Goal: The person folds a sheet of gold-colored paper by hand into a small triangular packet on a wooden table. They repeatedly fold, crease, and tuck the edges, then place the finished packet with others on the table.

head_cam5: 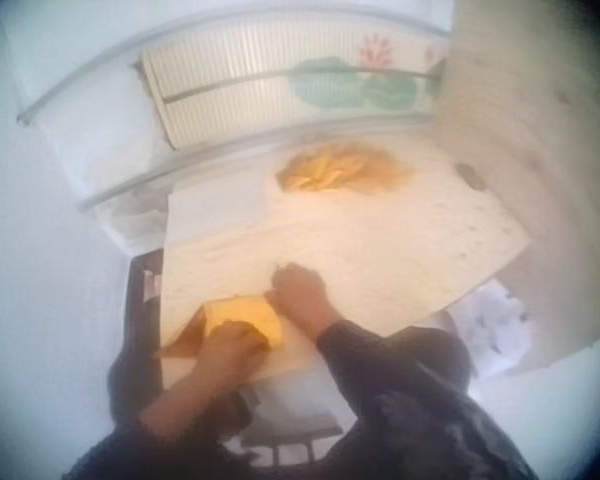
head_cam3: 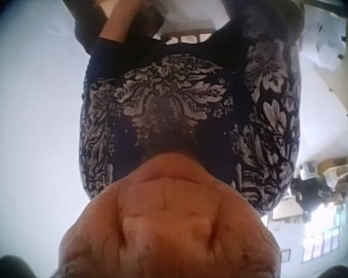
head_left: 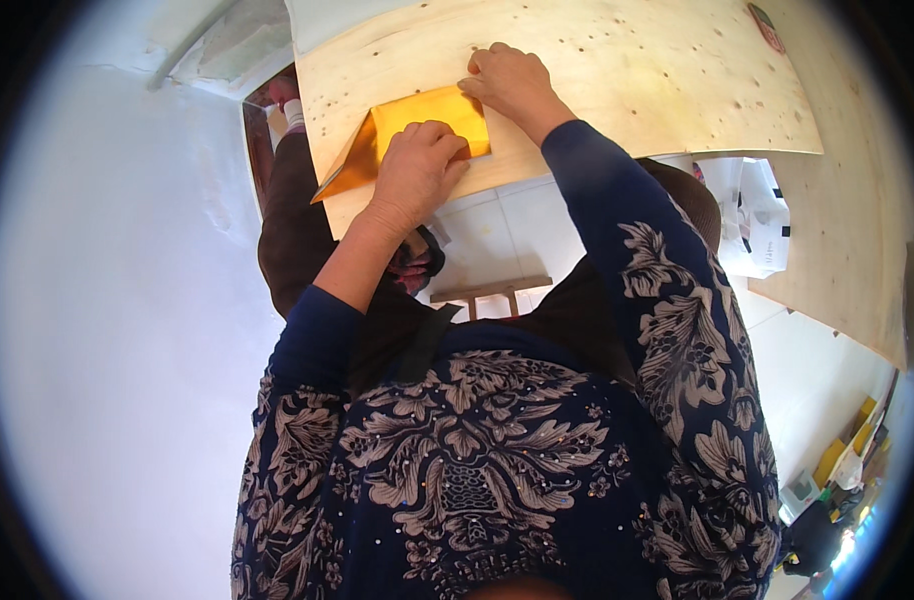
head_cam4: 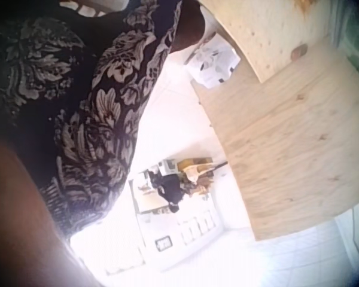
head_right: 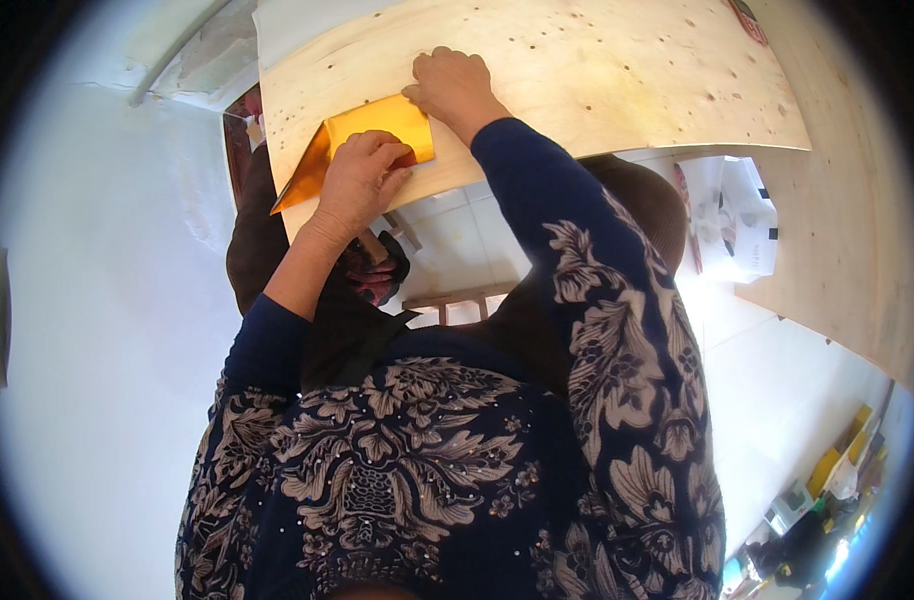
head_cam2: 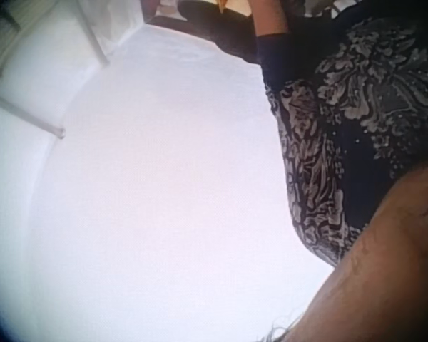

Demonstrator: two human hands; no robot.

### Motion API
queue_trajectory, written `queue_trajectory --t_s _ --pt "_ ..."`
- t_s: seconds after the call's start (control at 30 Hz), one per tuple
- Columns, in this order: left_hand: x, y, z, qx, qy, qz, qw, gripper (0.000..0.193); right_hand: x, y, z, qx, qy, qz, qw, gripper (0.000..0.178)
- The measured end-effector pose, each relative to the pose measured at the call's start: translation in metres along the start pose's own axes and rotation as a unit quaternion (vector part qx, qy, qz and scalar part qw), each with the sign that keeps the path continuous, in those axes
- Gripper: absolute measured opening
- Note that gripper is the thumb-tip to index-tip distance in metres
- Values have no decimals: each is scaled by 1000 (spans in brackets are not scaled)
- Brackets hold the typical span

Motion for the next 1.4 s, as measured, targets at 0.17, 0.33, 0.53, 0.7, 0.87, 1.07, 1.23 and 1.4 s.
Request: queue_trajectory --t_s 0.17,0.33,0.53,0.7,0.87,1.07,1.23,1.4 --pt "-3 14 -3 -5 11 7 1000 44 6 2 9 20 6 110 994 44" --pt "-8 36 -11 7 6 35 999 58 4 16 6 70 -111 146 980 48" --pt "-2 50 -15 26 -16 43 999 59 5 18 19 65 -18 240 968 47" --pt "7 57 -17 65 -77 -32 994 53 2 36 32 19 1 253 967 42" --pt "5 63 -11 42 -21 -52 998 42 -17 62 16 42 -165 102 980 30" --pt "-8 44 7 -58 101 -22 993 16 -29 111 1 102 -352 -20 930 27" --pt "-3 20 31 -251 253 88 930 26 -24 117 17 75 -394 -64 914 27" --pt "0 13 34 -287 303 121 901 23 -11 107 31 92 -377 -41 921 24"
Point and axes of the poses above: each hand's wrist, its own y-axis away from the middle knuckle, its own x-axis out of the palm, z = x × y, the point moved 5 cm from there along -y, towards the middle knuckle, and after that the axes turned 2 degrees about -x, right-handed, at the moved point
